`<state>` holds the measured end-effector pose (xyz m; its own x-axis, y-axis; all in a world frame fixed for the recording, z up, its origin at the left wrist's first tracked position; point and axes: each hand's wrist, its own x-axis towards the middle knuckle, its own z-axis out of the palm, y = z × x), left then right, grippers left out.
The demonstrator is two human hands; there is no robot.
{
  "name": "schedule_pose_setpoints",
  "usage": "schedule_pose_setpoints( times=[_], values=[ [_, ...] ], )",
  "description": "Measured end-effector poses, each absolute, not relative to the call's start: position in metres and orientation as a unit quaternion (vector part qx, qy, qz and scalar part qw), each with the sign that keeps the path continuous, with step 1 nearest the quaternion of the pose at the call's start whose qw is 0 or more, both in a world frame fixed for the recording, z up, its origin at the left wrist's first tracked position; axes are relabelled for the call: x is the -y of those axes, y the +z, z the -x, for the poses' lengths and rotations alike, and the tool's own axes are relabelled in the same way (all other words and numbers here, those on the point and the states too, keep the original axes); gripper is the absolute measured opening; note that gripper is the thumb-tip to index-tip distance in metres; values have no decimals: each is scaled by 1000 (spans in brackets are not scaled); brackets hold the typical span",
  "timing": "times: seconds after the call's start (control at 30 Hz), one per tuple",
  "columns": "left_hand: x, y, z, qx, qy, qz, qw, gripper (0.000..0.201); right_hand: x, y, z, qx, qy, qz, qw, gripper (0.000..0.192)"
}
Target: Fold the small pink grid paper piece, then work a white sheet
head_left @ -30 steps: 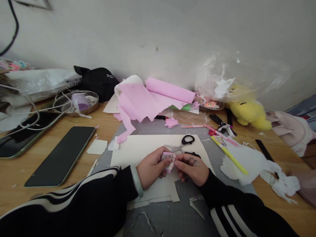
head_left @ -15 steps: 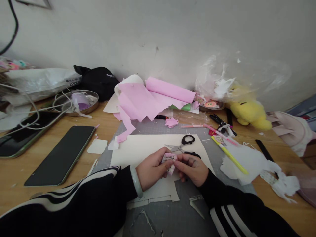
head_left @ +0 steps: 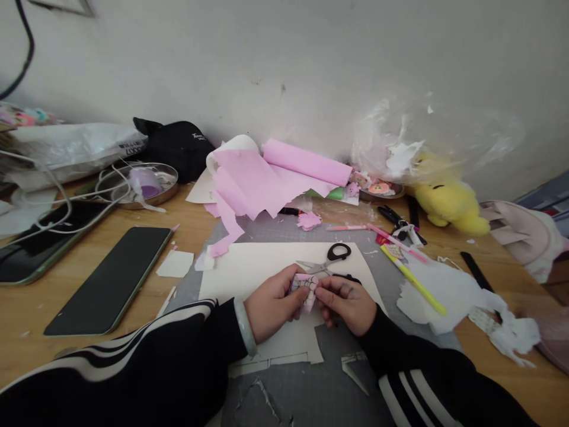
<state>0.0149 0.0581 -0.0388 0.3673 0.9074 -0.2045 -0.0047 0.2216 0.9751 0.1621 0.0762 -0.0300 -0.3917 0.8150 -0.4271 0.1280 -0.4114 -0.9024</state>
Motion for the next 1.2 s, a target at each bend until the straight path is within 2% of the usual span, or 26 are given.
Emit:
schedule_pose_setpoints(
  times=[0.63, 1.2],
  values=[
    [-61, -41, -16, -429, 380, -508, 643, 12, -75, -29, -161, 451, 697, 500, 247, 40],
    [-58, -40, -15, -431, 357, -533, 634, 12, -75, -32, -164, 501, 685, 476, 232, 26]
  ],
)
